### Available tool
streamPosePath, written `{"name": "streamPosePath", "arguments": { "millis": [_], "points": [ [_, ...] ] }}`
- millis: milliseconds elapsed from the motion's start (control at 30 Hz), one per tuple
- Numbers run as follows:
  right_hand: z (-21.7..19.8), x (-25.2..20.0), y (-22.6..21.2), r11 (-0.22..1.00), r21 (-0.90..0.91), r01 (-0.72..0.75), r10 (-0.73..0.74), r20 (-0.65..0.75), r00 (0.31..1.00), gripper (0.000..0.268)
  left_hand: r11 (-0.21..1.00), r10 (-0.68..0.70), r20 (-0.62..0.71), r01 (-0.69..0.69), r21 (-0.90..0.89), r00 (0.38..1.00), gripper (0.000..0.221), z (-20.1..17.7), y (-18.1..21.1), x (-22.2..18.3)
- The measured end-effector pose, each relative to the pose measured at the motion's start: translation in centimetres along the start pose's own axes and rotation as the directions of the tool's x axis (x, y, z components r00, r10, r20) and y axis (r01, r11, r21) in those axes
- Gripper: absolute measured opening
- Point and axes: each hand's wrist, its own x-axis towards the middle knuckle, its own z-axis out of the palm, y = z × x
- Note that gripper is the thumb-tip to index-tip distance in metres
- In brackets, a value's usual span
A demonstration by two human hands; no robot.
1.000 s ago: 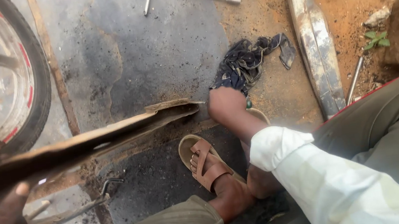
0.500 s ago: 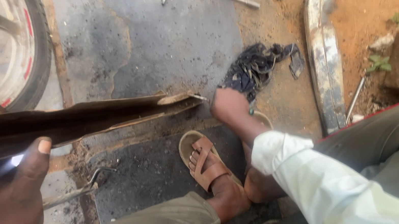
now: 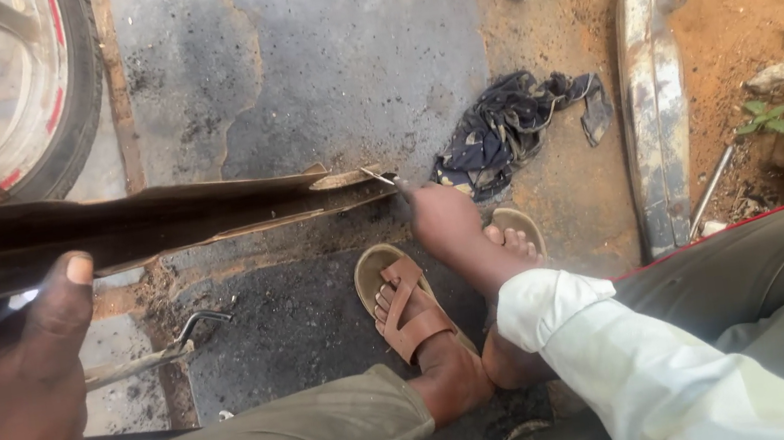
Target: Scraping dirt and built-up grease from a motorcycle chain guard using a screwdriver.
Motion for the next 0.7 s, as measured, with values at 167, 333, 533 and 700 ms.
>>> {"name": "streamPosePath", "arguments": {
  "millis": [167,333,533,700],
  "points": [
    [-2.4,0.2,-3.9,1.000,-0.023,0.008,-0.005,0.129,0.992,0.039,0.978,-0.198,-0.054,0.201,0.056,0.979,0.051,0.8,-0.4,0.5],
    [-1.6,1.1,-1.1,0.999,-0.029,0.016,-0.010,0.175,0.984,0.049,0.990,-0.122,-0.050,0.125,0.070,0.991,0.055,0.6,0.6,0.4],
    [-1.5,0.9,-1.3,0.999,0.041,-0.011,0.006,0.128,0.992,0.038,0.996,-0.089,-0.016,0.089,0.006,0.996,0.057,0.7,1.0,0.1],
    [-0.9,1.5,0.3,0.993,0.107,-0.049,0.033,0.145,0.989,0.029,0.980,-0.032,0.026,0.036,-0.195,0.999,0.058,0.1,-1.3,0.8]
  ]
}}
